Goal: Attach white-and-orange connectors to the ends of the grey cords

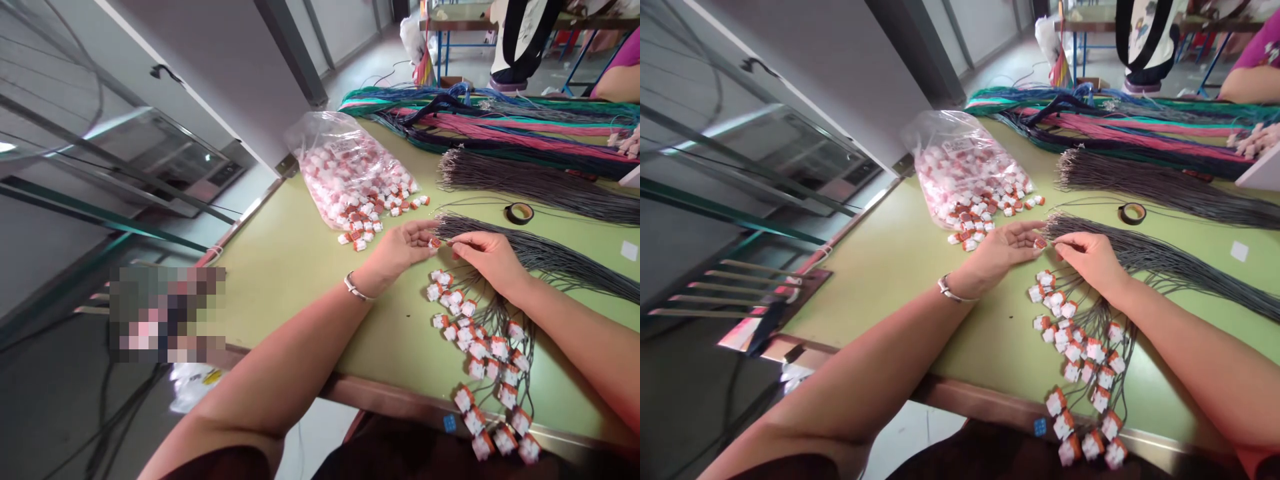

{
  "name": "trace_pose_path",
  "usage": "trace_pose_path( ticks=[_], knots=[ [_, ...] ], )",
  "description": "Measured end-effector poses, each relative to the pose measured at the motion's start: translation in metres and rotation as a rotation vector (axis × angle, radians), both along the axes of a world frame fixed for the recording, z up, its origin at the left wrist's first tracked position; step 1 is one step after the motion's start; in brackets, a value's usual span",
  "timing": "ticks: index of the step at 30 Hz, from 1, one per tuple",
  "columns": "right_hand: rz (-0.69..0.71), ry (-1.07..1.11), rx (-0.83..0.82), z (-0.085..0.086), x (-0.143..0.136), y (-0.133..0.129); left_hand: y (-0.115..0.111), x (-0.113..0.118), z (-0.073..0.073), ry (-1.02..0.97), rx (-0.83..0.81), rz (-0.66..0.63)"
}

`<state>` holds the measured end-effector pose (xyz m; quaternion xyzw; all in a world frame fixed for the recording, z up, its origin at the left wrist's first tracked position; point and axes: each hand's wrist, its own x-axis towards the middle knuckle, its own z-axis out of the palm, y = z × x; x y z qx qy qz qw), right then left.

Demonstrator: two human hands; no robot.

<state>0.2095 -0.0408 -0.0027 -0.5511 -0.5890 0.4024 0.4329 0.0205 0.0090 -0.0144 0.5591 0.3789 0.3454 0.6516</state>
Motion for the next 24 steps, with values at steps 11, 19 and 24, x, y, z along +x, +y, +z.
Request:
trace_pose_path(
  ticks=[11,19,24],
  knots=[
    [-0.004,-0.086,0.002,0.0019,-0.0021,-0.0013,-0.0051,0.0065,-0.0058,-0.058,-0.031,-0.004],
    [0.002,-0.172,0.014,-0.0029,0.0003,0.0011,-0.0086,0.0074,-0.0047,-0.052,-0.047,-0.026],
    [0.031,-0.175,-0.058,-0.0045,0.0035,0.0037,-0.0079,0.0065,-0.0032,-0.046,0.062,-0.019]
  ],
)
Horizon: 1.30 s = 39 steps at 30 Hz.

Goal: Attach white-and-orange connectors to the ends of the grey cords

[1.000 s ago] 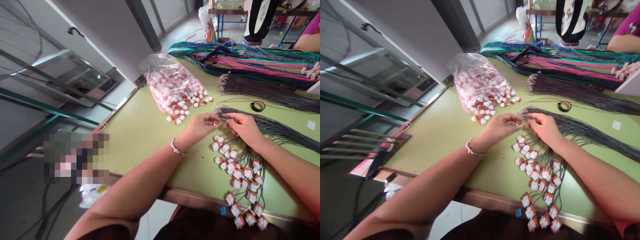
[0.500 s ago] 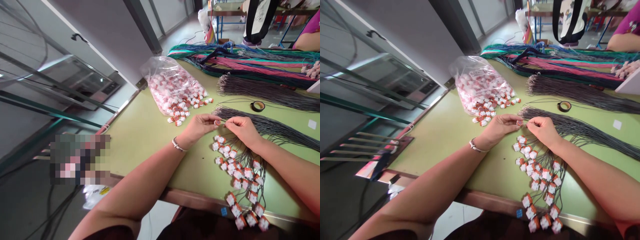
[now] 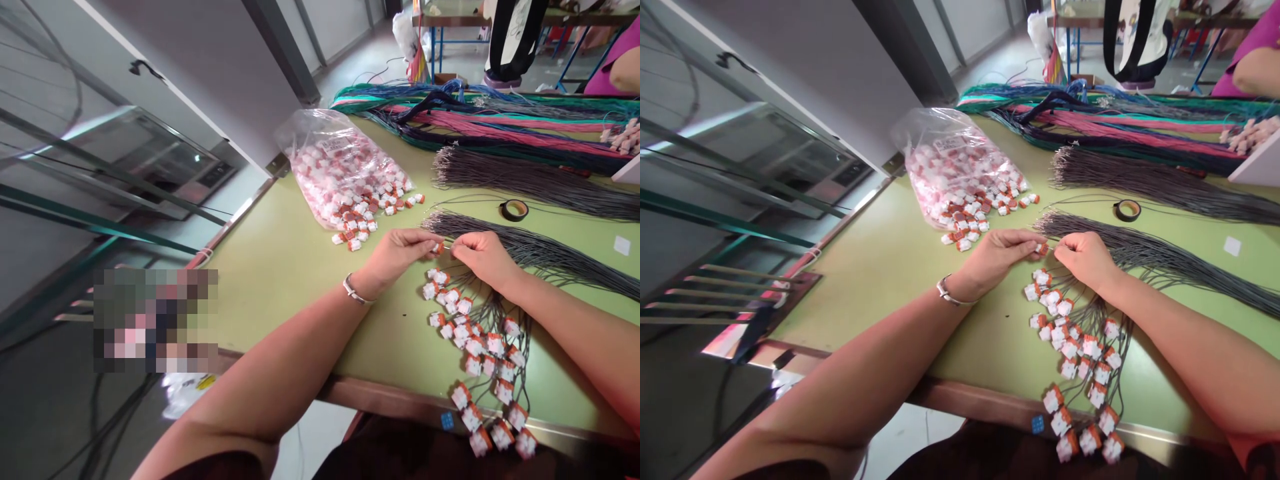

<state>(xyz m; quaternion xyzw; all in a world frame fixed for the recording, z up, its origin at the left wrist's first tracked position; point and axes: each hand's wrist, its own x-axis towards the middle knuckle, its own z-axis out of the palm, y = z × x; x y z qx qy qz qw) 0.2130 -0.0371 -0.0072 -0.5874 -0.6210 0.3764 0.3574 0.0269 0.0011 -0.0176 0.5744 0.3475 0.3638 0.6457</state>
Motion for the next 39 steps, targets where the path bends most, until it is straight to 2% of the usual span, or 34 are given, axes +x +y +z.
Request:
trace_pose_path(
  ticks=[4,10,15,20,23,36,39],
  knots=[
    [0.037,0.042,-0.066,0.004,0.001,0.001,0.001,0.001,0.000,-0.030,0.061,-0.009],
    [0.093,0.042,-0.044,0.001,0.003,0.003,0.000,0.005,-0.004,-0.012,-0.039,-0.034],
    [0.136,0.029,-0.049,0.001,0.005,0.005,-0.003,0.011,-0.004,-0.032,0.026,-0.035],
    [-0.027,0.070,0.002,0.003,0.004,0.004,-0.002,0.009,-0.006,-0.081,-0.122,-0.003],
    [-0.050,0.072,0.022,0.002,0.001,0.003,-0.001,0.009,-0.007,-0.113,-0.174,0.013],
    [-0.024,-0.081,0.031,-0.006,-0.001,0.004,-0.005,0.019,-0.008,-0.010,0.025,0.009],
    [-0.032,-0.049,0.034,-0.005,0.001,0.004,-0.005,0.016,-0.002,0.082,0.047,-0.030]
  ],
)
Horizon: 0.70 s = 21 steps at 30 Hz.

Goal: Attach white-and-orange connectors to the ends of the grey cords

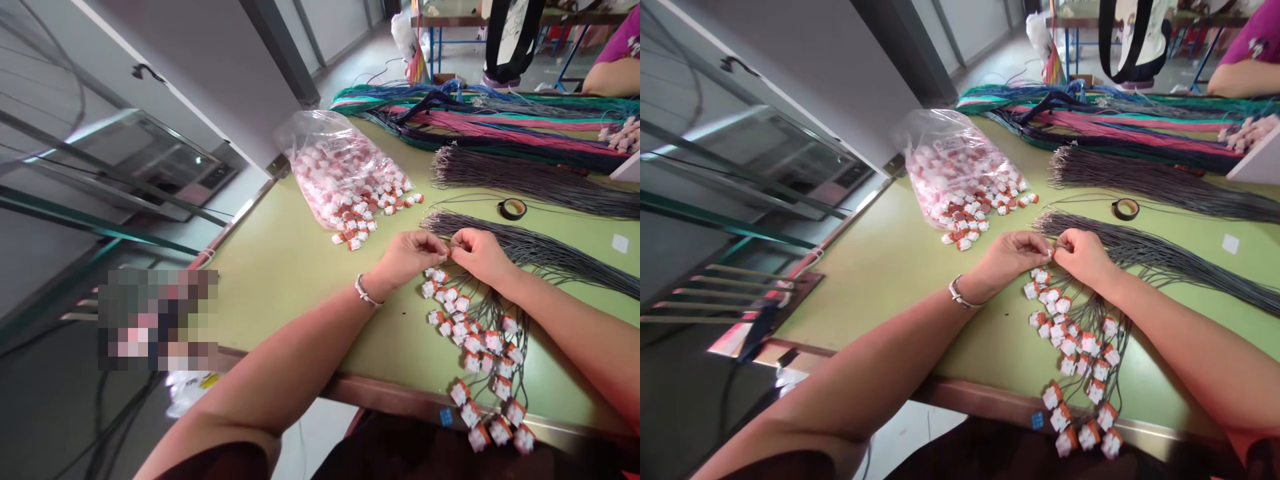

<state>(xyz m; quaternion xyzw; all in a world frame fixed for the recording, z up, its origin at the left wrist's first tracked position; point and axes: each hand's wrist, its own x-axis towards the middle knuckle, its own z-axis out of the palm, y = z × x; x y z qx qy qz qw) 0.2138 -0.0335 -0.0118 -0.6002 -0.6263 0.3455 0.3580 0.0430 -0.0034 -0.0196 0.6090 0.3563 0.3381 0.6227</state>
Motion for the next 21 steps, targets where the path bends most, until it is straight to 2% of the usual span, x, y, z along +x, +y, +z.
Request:
trace_pose_path(
  ticks=[6,7,8,11,12,17,21],
  knots=[
    [-0.129,0.361,-0.071,0.006,0.004,0.000,0.012,-0.029,0.024,0.397,0.186,-0.256],
    [-0.135,0.381,-0.100,0.006,0.004,0.000,0.016,-0.033,0.025,0.440,0.242,-0.211],
    [-0.126,0.381,-0.124,0.007,0.004,-0.001,0.021,-0.037,0.024,0.481,0.325,-0.103],
    [-0.079,0.364,-0.171,0.009,0.003,-0.002,0.041,-0.042,0.014,0.645,0.680,0.377],
    [-0.070,0.376,-0.189,0.010,0.004,-0.002,0.048,-0.042,0.009,0.717,0.765,0.429],
    [-0.027,0.317,-0.258,0.019,0.007,-0.001,0.067,-0.040,-0.010,0.956,0.881,0.344],
    [-0.011,0.174,-0.214,0.018,0.009,0.000,0.064,-0.040,-0.009,0.975,0.880,0.337]
  ],
)
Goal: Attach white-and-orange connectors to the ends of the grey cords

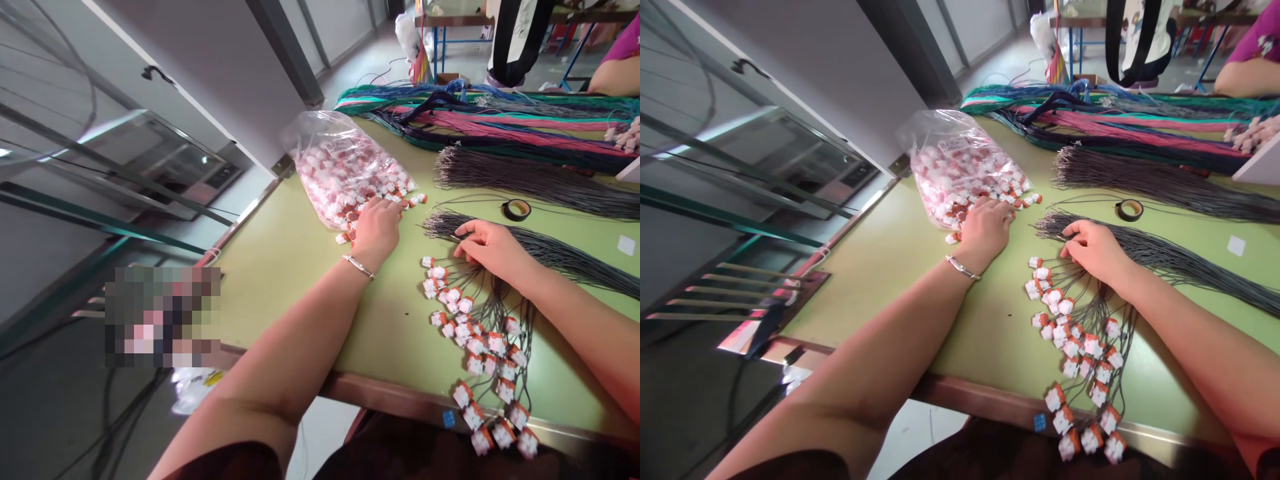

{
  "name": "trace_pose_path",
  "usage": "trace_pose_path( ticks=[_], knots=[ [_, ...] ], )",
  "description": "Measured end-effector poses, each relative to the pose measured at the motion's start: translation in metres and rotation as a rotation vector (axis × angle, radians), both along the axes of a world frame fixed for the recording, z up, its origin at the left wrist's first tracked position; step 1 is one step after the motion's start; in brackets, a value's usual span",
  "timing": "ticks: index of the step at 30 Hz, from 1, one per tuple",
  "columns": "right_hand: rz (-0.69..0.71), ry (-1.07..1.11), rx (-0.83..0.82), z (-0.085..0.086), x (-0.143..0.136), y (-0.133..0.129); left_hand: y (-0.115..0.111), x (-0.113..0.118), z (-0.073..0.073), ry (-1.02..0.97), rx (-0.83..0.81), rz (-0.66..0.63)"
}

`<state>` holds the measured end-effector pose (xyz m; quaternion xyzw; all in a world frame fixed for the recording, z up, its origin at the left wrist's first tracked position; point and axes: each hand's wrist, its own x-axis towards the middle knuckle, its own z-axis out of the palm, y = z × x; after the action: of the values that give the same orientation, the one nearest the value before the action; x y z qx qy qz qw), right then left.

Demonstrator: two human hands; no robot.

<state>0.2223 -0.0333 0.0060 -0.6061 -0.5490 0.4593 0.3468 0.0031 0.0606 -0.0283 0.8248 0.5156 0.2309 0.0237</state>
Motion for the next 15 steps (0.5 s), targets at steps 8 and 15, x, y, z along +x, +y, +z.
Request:
trace_pose_path(
  ticks=[8,15],
  knots=[
    [-0.055,-0.094,0.103,-0.005,-0.004,-0.004,-0.045,0.019,0.014,-0.901,-0.606,-0.162],
    [-0.047,-0.195,0.299,-0.010,-0.009,-0.008,-0.057,0.032,0.006,-1.292,-1.039,-0.212]
  ],
)
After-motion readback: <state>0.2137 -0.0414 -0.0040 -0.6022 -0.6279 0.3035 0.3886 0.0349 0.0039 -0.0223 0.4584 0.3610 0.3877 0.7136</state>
